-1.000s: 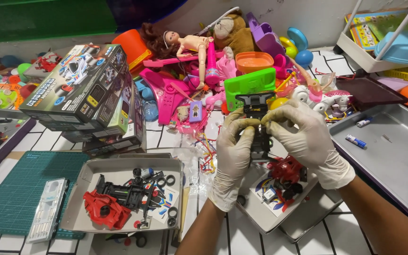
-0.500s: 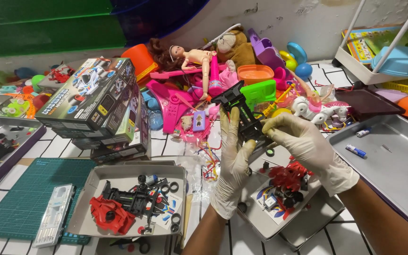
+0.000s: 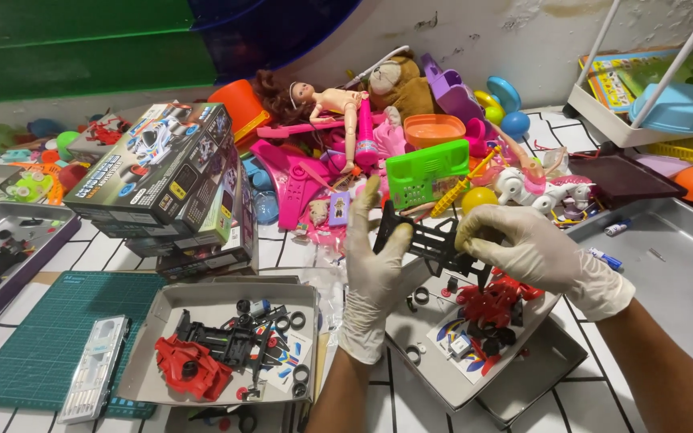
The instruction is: Assembling a plastic toy model car by joining various small components.
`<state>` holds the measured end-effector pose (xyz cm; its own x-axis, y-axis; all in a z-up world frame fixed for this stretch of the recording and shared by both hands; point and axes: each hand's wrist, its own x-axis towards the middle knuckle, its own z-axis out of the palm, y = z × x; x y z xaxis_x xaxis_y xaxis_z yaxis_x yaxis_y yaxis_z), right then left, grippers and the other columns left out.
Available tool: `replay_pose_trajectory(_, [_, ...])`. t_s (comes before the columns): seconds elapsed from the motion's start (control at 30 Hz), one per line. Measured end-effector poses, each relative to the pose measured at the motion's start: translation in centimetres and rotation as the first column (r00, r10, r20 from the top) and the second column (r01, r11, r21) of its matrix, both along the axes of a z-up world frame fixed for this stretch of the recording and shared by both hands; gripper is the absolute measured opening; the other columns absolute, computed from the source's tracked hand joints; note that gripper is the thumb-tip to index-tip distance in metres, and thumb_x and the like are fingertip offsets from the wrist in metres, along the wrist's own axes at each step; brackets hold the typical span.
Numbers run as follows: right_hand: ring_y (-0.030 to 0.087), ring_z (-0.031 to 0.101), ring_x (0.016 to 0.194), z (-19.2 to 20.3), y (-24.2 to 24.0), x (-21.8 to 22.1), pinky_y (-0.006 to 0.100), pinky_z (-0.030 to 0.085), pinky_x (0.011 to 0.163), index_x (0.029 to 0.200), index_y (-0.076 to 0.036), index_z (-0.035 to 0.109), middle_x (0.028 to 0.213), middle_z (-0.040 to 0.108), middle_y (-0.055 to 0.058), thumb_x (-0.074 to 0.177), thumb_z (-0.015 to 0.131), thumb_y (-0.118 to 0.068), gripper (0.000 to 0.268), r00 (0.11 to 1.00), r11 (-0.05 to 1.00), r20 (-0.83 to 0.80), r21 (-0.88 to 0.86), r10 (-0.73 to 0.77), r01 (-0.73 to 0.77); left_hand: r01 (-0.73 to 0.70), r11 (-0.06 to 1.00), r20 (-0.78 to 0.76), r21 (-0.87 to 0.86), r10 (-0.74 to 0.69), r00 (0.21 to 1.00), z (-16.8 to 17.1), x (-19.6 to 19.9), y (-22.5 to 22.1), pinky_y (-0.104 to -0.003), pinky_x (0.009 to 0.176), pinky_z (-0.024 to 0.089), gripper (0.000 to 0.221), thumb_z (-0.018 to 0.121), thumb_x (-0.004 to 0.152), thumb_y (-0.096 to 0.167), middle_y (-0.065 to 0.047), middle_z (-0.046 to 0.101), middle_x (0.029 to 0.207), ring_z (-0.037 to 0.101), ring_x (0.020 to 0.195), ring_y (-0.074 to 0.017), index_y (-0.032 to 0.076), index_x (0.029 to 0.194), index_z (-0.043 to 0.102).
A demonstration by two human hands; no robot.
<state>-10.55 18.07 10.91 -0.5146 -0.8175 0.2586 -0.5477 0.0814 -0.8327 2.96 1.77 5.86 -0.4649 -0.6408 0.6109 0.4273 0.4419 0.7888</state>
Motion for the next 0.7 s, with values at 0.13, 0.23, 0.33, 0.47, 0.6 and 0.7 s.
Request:
replay_pose_trajectory(0.13, [0.017,0.063,0.076,-1.7,0.5,-1.8,0.036,0.057,0.070,0.087,-0.008,0.079,0.078,0.069,0.009,0.081,0.078,-0.003,0.008,0.999,1.000,-0.034,0.010,0.007,-0.007,0.115,0.992,-0.021,-0.053,-0.116,0.993,-2.5,-1.7,-0.5,-0.032,0.099,0.055,0.072,0.082,0.082,0.018,-0.010,0.076,0.116,0.072,0.113,-0.0216,0.014,0.148,0.056])
replay_pose_trajectory(0.23, [0.020,0.065,0.081,-0.8,0.7,-1.5,0.039,0.058,0.072,0.090,-0.005,0.078,0.085,0.072,0.014,0.082,0.074,0.001,0.011,0.999,0.999,-0.032,-0.026,-0.021,0.021,-0.010,0.998,0.176,0.068,-0.002,0.984,-2.5,-1.4,-0.9,-0.027,0.068,0.056,0.041,0.081,0.078,0.013,-0.001,0.073,0.085,0.069,0.076,-0.0151,0.023,0.118,0.073])
replay_pose_trajectory(0.33, [0.023,0.067,0.089,1.5,0.9,-0.7,0.037,0.058,0.079,0.090,-0.004,0.078,0.103,0.076,0.017,0.083,0.074,0.000,0.009,0.997,0.980,-0.070,-0.200,-0.023,0.008,-0.077,0.980,0.188,0.184,0.042,0.981,-2.5,-1.8,-0.5,-0.023,0.067,0.055,0.035,0.081,0.077,0.011,0.003,0.072,0.083,0.066,0.073,-0.0100,0.026,0.107,0.073])
replay_pose_trajectory(0.47, [0.017,0.064,0.102,0.4,1.8,-2.1,0.027,0.049,0.079,0.101,-0.006,0.072,0.114,0.072,0.011,0.095,0.069,-0.004,0.007,0.917,0.954,-0.366,-0.296,-0.159,0.047,-0.018,0.977,0.102,0.211,-0.004,0.995,-2.3,-1.7,0.2,-0.026,0.085,0.052,0.036,0.069,0.082,0.003,0.001,0.066,0.094,0.064,0.090,-0.0118,0.017,0.114,0.063])
replay_pose_trajectory(0.6, [0.005,0.058,0.072,0.3,2.2,-1.8,0.019,0.047,0.060,0.104,-0.008,0.072,0.092,0.073,0.000,0.094,0.072,-0.003,0.012,0.922,0.937,-0.264,-0.282,-0.282,0.206,0.161,0.909,0.014,0.384,-0.180,0.984,-2.7,-2.0,0.9,-0.023,0.085,0.053,0.059,0.067,0.081,-0.001,-0.002,0.058,0.100,0.058,0.090,-0.0095,0.013,0.138,0.061])
replay_pose_trajectory(0.7, [0.009,0.060,0.072,1.5,2.0,0.1,0.023,0.051,0.066,0.106,-0.007,0.071,0.106,0.073,0.004,0.083,0.080,-0.003,0.024,0.891,0.941,-0.392,-0.323,-0.230,0.101,0.149,0.876,0.149,0.459,-0.241,0.959,-3.1,-2.6,0.9,-0.027,0.090,0.057,0.068,0.065,0.079,0.001,-0.007,0.063,0.105,0.062,0.102,-0.0136,0.008,0.146,0.056])
